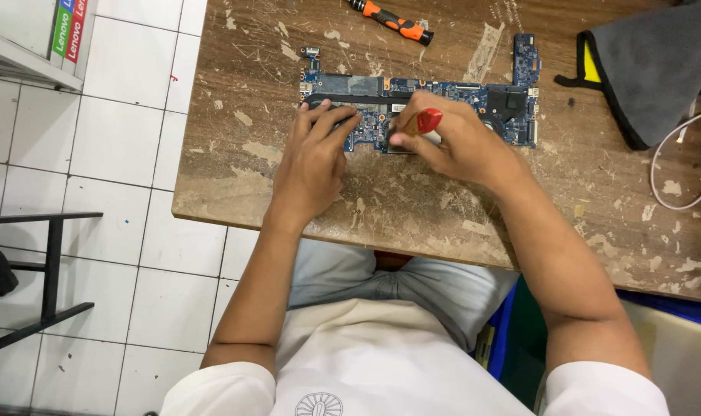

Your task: The person cleans a laptop motherboard using a brush, sweeping across the surface to remove dust and debris. The person holds the board steady with one hand while brushing with the other, covering multiple areas of the circuit board.

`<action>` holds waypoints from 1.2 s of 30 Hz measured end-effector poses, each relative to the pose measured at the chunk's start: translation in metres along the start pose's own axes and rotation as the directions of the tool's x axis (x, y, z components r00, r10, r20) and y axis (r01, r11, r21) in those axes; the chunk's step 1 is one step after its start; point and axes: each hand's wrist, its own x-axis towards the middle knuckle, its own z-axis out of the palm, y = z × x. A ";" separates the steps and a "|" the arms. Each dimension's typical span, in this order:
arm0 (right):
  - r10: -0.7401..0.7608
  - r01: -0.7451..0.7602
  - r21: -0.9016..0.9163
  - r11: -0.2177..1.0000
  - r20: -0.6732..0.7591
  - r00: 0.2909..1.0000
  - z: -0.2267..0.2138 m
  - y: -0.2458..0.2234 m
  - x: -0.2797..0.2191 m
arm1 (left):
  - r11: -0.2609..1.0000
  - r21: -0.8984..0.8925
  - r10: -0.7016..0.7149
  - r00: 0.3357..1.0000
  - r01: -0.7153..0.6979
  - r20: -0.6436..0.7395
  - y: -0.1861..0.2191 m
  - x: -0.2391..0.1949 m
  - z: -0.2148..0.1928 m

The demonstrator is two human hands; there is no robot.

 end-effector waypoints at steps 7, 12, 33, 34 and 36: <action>0.034 -0.044 0.111 0.993 0.093 0.995 -0.002 -0.007 0.001 | 1.000 0.009 0.009 1.000 -0.009 -0.008 -0.001 0.000 0.000; 0.037 -0.035 -0.021 0.999 0.077 0.996 -0.006 -0.007 -0.001 | 1.000 0.003 0.011 1.000 -0.011 -0.017 0.000 0.001 -0.001; 0.149 -0.178 0.099 0.979 0.254 0.956 -0.067 -0.015 -0.016 | 0.998 0.005 0.058 0.997 -0.058 -0.046 -0.003 0.001 0.002; 0.153 -0.181 0.095 0.979 0.248 0.957 -0.063 -0.015 -0.016 | 0.998 0.004 0.065 0.997 -0.065 -0.043 -0.003 0.001 0.002; 0.110 -0.153 0.166 0.974 0.241 0.964 -0.056 -0.017 -0.016 | 0.997 0.030 0.067 0.996 -0.066 -0.055 -0.002 0.003 0.001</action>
